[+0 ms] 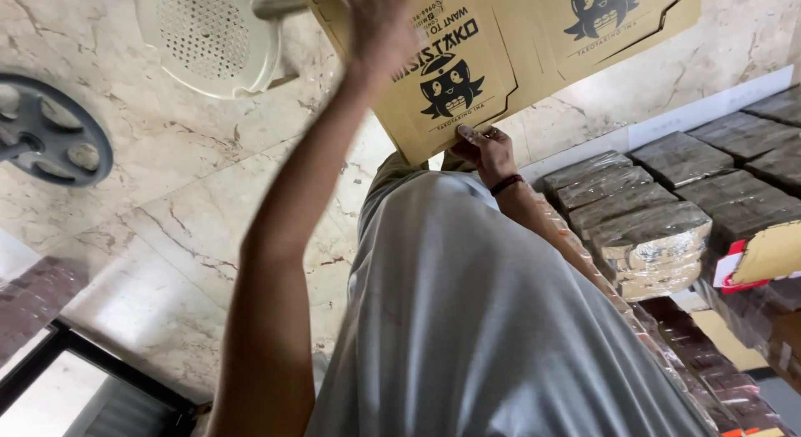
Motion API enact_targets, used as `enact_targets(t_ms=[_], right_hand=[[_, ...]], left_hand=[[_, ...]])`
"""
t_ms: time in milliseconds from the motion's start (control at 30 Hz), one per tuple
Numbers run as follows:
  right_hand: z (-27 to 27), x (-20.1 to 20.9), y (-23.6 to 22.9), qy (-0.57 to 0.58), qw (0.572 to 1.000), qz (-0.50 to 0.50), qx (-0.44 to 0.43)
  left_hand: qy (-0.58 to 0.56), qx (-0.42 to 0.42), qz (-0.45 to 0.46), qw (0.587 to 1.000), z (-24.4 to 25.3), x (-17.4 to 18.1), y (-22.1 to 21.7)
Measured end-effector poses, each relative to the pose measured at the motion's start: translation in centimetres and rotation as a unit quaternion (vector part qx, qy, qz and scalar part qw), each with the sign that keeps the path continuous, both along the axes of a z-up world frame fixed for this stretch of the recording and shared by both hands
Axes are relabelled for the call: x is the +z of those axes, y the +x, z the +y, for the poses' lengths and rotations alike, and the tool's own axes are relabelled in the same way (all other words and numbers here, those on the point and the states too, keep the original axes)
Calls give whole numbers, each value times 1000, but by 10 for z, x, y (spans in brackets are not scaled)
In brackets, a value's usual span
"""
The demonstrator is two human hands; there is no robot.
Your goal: The person cuts flat cardboard sheets into smaller pieces using a knife. They repeatedly position the cardboard on a white table, cut along the edges, and remove the cut pieces.
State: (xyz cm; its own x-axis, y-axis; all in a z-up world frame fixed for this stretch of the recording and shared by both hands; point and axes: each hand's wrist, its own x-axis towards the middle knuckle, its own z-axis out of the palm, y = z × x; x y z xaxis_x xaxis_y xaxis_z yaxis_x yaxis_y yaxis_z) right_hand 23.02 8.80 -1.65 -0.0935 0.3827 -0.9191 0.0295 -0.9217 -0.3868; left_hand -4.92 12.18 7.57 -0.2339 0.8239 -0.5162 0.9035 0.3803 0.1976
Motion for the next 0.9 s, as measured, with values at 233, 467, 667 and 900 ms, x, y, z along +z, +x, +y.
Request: enact_targets(t_ms=[233, 467, 667, 900], right_hand=[[-13, -1, -10, 35, 996, -28, -73], [-22, -9, -1, 66, 989, -36, -130], [-1, -12, -3, 32, 997, 10, -72], [-9, 12, -14, 117, 986, -31, -118]], left_hand=[[143, 37, 101, 984, -41, -140, 113], [-77, 10, -8, 997, -22, -97, 100], [-107, 43, -6, 993, -14, -71, 108], [-72, 144, 21, 987, -9, -108, 133]])
